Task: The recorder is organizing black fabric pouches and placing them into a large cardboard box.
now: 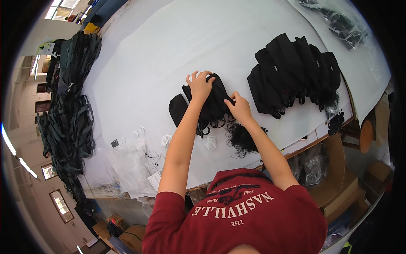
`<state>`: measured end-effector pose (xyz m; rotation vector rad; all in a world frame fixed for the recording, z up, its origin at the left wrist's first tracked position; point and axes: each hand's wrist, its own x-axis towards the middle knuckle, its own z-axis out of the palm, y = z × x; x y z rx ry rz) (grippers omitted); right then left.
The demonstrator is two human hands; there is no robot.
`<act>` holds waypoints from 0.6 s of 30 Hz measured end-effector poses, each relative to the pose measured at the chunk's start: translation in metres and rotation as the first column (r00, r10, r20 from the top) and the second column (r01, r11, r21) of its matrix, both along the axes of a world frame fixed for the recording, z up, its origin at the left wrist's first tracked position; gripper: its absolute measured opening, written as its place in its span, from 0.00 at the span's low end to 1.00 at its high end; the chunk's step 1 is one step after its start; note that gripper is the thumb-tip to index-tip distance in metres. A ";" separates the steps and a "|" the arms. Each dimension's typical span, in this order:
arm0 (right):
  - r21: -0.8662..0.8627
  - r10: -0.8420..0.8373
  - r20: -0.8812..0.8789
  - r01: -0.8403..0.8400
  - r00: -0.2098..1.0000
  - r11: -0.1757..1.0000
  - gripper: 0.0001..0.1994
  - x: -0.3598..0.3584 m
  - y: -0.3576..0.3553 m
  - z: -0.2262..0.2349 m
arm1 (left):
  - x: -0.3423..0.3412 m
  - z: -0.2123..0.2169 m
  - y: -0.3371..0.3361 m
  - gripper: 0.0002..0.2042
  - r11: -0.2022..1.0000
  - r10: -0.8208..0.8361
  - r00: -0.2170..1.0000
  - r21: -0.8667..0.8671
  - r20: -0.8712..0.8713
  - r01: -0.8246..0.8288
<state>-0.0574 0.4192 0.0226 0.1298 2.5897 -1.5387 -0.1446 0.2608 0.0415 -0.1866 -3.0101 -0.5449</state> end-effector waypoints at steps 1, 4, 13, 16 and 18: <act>-0.019 -0.001 -0.004 0.001 1.000 1.000 0.15 0.000 -0.001 -0.001 | 0.002 0.000 -0.001 0.12 1.000 -0.005 1.000 -0.021 -0.029 0.004; -0.065 0.029 -0.016 -0.030 0.999 0.997 0.15 0.000 -0.008 -0.004 | 0.006 0.001 -0.015 0.12 0.983 0.090 0.989 0.169 -0.121 -0.069; -0.331 0.074 0.093 -0.039 0.993 0.943 0.21 -0.001 -0.002 -0.014 | 0.141 -0.029 -0.145 0.27 0.641 0.705 0.697 0.302 0.130 -0.705; -0.366 0.087 0.153 -0.025 0.984 0.930 0.24 -0.002 0.004 -0.021 | 0.145 -0.026 -0.132 0.27 0.673 0.645 0.695 0.195 0.319 -0.714; -0.451 0.083 0.157 -0.004 0.984 0.893 0.24 -0.002 0.005 -0.020 | 0.141 -0.022 -0.122 0.26 0.715 0.648 0.698 0.071 0.303 -0.695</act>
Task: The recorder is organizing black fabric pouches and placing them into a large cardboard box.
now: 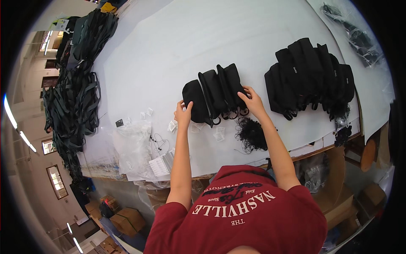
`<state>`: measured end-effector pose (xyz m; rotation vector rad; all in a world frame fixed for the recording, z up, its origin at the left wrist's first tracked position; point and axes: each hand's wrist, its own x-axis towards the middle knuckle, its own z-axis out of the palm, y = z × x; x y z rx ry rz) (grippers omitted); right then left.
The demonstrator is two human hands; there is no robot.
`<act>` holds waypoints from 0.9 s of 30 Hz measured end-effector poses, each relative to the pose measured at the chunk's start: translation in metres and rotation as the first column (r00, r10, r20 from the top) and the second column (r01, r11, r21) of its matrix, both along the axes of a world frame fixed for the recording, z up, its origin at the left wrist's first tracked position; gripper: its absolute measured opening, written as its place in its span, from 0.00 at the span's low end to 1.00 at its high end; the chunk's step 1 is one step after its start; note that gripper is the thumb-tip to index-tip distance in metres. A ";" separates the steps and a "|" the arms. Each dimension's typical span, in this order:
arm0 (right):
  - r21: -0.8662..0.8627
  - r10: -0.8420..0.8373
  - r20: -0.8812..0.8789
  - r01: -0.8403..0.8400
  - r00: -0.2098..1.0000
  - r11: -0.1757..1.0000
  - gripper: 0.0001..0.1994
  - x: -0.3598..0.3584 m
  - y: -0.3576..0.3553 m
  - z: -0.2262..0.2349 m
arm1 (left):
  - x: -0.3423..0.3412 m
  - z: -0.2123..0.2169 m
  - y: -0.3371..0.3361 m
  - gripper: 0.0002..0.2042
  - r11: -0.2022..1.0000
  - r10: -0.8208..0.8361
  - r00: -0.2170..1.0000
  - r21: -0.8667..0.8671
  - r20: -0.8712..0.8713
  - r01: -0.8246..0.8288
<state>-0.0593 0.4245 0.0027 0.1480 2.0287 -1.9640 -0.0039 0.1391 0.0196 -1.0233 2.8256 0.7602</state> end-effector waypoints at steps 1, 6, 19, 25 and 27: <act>0.005 0.004 -0.003 -0.004 1.000 1.000 0.24 0.000 0.001 0.001 | -0.002 0.002 0.005 0.25 0.985 -0.012 0.986 0.167 -0.169 0.040; -0.043 -0.002 -0.019 0.001 1.000 0.999 0.23 0.002 0.002 0.004 | -0.018 0.026 0.046 0.23 0.854 -0.046 0.877 0.437 -0.478 0.283; -0.131 0.027 -0.038 -0.031 0.999 0.991 0.21 -0.005 -0.033 -0.025 | -0.039 0.043 0.107 0.28 0.945 -0.310 0.868 -0.030 -0.388 0.324; 0.052 0.100 -0.106 -0.095 0.989 0.994 0.24 -0.008 -0.063 0.001 | -0.043 0.039 0.094 0.36 0.969 -0.225 0.951 -0.146 -0.212 0.197; 0.161 0.110 -0.128 -0.089 0.986 0.983 0.23 -0.006 -0.068 0.014 | -0.048 0.036 0.100 0.38 0.959 -0.234 0.962 -0.198 -0.143 0.204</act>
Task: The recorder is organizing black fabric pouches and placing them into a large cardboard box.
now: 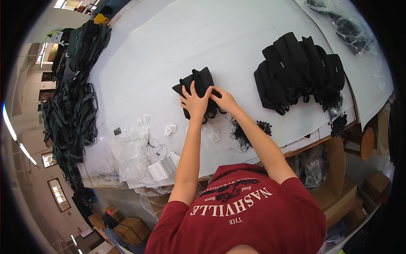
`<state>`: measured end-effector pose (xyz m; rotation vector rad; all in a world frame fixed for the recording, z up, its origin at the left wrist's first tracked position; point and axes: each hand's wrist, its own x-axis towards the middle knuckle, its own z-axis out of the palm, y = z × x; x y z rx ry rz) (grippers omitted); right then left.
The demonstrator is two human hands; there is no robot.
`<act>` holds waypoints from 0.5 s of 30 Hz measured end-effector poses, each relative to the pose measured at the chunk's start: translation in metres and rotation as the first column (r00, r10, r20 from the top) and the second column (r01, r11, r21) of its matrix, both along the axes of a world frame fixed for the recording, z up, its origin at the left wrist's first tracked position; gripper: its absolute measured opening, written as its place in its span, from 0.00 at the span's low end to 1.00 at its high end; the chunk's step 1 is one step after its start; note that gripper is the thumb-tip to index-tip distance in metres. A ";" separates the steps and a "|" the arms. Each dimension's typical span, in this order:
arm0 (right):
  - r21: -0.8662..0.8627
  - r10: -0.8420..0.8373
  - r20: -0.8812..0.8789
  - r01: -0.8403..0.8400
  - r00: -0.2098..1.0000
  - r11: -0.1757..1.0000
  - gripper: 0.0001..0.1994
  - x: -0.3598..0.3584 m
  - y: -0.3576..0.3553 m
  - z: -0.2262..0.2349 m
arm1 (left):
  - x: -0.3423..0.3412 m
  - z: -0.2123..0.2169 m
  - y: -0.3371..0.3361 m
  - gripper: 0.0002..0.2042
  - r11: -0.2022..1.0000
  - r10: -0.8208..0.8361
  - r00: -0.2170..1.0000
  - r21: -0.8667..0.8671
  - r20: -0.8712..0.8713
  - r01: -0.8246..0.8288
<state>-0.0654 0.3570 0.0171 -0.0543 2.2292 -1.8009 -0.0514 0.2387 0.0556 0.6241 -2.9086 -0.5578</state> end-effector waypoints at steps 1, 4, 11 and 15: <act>0.000 -0.002 0.000 0.002 1.000 1.000 0.23 0.001 0.001 0.006 | -0.002 -0.001 0.003 0.40 0.998 0.004 0.998 -0.065 0.057 0.000; 0.312 -0.048 -0.028 0.054 0.998 0.949 0.19 0.006 0.007 0.019 | -0.001 -0.005 0.005 0.43 0.998 0.003 0.997 -0.066 0.076 0.002; 0.238 -0.234 -0.581 0.437 0.780 0.867 0.07 0.012 0.063 0.070 | -0.003 -0.009 0.007 0.45 0.999 0.005 0.998 -0.034 0.062 -0.003; 0.168 -0.427 -0.821 0.875 0.379 0.454 0.19 -0.010 0.156 0.129 | 0.004 -0.008 0.000 0.44 0.995 -0.005 0.999 -0.094 0.050 0.010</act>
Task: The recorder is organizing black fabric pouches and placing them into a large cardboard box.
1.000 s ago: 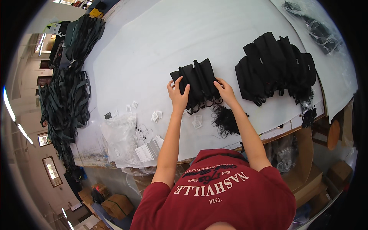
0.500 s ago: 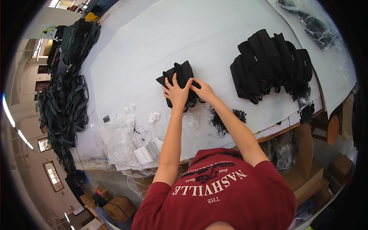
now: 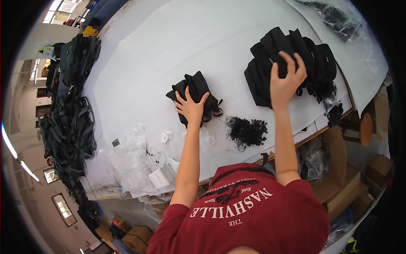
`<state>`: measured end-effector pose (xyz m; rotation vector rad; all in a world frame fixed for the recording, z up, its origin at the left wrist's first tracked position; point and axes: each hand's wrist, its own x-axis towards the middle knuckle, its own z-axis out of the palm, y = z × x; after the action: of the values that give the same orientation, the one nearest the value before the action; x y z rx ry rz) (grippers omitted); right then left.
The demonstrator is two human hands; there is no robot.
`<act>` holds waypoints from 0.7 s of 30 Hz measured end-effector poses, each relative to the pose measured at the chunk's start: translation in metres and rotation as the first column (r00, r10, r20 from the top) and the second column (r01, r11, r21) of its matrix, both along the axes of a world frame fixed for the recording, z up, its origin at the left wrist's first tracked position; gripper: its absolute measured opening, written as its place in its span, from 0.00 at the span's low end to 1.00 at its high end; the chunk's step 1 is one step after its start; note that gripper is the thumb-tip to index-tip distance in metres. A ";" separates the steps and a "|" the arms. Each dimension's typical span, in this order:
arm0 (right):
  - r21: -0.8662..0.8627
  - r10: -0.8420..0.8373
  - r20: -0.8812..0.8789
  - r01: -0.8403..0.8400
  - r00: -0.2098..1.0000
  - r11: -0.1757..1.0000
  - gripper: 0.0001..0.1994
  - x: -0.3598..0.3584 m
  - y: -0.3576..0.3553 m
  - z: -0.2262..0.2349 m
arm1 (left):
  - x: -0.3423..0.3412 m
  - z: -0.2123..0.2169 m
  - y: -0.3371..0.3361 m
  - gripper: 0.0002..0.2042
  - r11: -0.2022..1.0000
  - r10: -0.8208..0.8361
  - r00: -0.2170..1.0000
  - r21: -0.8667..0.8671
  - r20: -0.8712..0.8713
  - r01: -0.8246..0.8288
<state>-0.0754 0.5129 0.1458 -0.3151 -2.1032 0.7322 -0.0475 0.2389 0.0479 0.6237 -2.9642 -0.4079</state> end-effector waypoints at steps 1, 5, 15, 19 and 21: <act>0.077 -0.090 0.081 0.084 0.993 0.993 0.26 -0.006 0.019 0.003 | -0.001 0.000 0.003 0.44 1.000 -0.013 1.000 -0.005 -0.002 0.013; 0.113 -0.005 0.350 -0.037 0.937 0.993 0.25 -0.021 0.071 -0.010 | -0.003 -0.003 0.008 0.43 0.999 -0.037 0.999 0.008 -0.016 0.037; -0.651 -0.060 -0.325 -0.177 0.944 0.738 0.12 -0.007 0.038 0.024 | 0.001 -0.006 -0.002 0.41 0.999 -0.052 0.996 -0.011 -0.078 0.051; -0.951 0.354 -0.290 -0.225 0.889 -0.214 0.15 0.007 -0.039 -0.039 | 0.001 -0.006 0.000 0.41 0.998 -0.056 0.995 0.008 -0.080 0.056; -0.848 0.408 -0.181 0.068 0.895 -0.526 0.12 0.007 -0.092 -0.096 | 0.001 -0.006 0.001 0.41 0.998 -0.067 0.994 0.016 -0.082 0.069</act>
<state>-0.0683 0.4211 0.0498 -1.0416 -0.7464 3.0379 -0.0467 0.2402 0.0419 0.4968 -2.9138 -0.4561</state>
